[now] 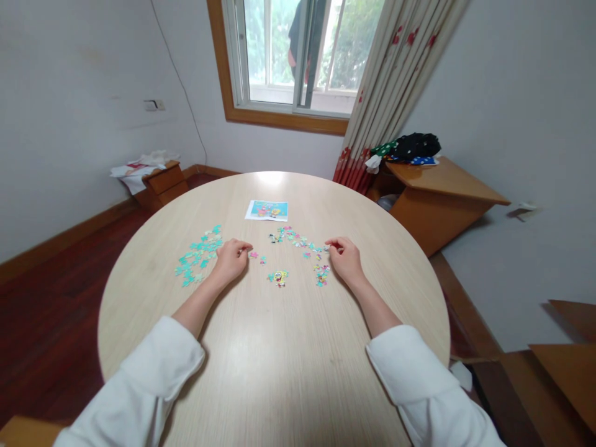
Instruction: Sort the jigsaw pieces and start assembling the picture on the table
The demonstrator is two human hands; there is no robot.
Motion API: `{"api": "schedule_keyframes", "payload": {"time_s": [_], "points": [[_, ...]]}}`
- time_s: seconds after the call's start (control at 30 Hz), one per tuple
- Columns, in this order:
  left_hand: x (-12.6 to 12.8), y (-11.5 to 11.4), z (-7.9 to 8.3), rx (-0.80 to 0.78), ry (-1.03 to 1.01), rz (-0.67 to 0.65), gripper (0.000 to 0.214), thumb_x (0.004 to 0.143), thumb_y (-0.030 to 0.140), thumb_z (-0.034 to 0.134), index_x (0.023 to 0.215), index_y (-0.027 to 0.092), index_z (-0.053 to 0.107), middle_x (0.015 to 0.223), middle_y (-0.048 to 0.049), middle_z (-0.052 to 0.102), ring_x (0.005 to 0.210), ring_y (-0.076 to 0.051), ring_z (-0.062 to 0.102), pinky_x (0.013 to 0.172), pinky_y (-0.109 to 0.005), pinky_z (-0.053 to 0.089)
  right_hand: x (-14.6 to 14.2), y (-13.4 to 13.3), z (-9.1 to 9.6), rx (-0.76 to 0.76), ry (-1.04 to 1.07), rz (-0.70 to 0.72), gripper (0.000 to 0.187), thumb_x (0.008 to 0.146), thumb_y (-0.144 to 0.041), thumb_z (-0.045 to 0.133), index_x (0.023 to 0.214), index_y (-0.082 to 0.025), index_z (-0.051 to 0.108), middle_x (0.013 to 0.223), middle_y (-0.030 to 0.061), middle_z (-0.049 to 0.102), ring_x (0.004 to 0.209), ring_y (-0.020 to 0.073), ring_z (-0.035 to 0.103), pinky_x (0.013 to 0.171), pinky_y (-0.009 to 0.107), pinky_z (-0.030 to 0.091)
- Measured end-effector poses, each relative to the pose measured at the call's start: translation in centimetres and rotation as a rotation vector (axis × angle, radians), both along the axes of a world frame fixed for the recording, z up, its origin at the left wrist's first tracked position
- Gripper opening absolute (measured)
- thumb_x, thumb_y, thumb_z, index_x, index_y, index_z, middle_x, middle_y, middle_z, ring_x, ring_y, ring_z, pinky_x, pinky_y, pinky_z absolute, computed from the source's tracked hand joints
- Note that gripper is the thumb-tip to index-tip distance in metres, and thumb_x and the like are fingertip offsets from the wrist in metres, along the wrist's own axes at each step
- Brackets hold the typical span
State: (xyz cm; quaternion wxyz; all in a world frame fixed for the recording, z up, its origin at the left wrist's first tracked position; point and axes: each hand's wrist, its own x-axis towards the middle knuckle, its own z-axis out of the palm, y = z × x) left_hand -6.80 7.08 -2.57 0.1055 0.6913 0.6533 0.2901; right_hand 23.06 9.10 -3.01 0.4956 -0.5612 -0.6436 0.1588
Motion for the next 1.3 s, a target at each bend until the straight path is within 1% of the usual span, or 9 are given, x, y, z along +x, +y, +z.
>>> {"api": "schedule_keyframes", "payload": {"time_s": [0.23,0.47,0.77,0.9,1.03,1.3], "points": [[0.3,-0.9,0.3,-0.036,0.061,-0.032,0.035,0.077,0.013,0.043,0.095,0.021,0.072,0.099,-0.0088,0.064,0.102,-0.026,0.055,0.089,-0.046,0.036,-0.2,-0.2,0.0,-0.032,0.018,0.019,0.019,0.068,-0.021,0.046,0.071,-0.017,0.064,0.074,0.0051,0.061,0.068,0.0174,0.054,0.065,0.031,0.043],[0.5,-1.5,0.0,-0.032,0.056,-0.027,0.033,0.077,0.014,0.045,0.094,0.022,0.072,0.098,-0.0084,0.061,0.101,-0.026,0.053,0.089,-0.046,0.034,-0.3,-0.5,0.4,-0.049,0.041,0.020,0.019,0.067,-0.022,0.046,0.071,-0.018,0.064,0.074,0.0048,0.061,0.070,0.0175,0.054,0.064,0.030,0.043],[0.5,-3.1,0.0,-0.029,0.091,-0.028,0.033,0.081,0.019,0.047,0.105,0.025,0.069,0.103,-0.0083,0.058,0.105,-0.026,0.049,0.090,-0.046,0.031,-0.8,-1.0,0.7,-0.044,0.059,0.027,0.020,0.067,-0.022,0.046,0.073,-0.017,0.064,0.075,0.0039,0.060,0.067,0.0162,0.053,0.062,0.030,0.042],[0.5,-3.5,0.1,-0.035,0.088,-0.001,0.029,0.082,0.021,0.048,0.102,0.024,0.069,0.104,-0.0089,0.057,0.106,-0.027,0.049,0.091,-0.046,0.031,-1.0,-1.2,0.7,-0.028,0.032,0.039,0.020,0.069,-0.021,0.045,0.074,-0.017,0.064,0.076,0.0040,0.060,0.067,0.0156,0.053,0.061,0.029,0.042],[0.4,-3.7,0.3,-0.035,0.066,0.003,0.025,0.083,0.025,0.049,0.096,0.022,0.069,0.101,-0.0087,0.058,0.105,-0.026,0.050,0.090,-0.045,0.031,-1.2,-1.4,0.7,0.013,-0.038,0.061,0.019,0.071,-0.020,0.045,0.073,-0.017,0.064,0.076,0.0044,0.060,0.066,0.0157,0.053,0.063,0.030,0.044],[0.3,-3.7,0.5,-0.036,0.035,-0.010,0.019,0.082,0.023,0.051,0.090,0.022,0.068,0.094,-0.0066,0.062,0.100,-0.024,0.054,0.088,-0.043,0.031,-2.6,-2.0,0.6,0.062,-0.155,0.176,0.018,0.075,-0.017,0.045,0.076,-0.018,0.063,0.079,0.0060,0.062,0.075,0.0179,0.056,0.070,0.032,0.046]]}}
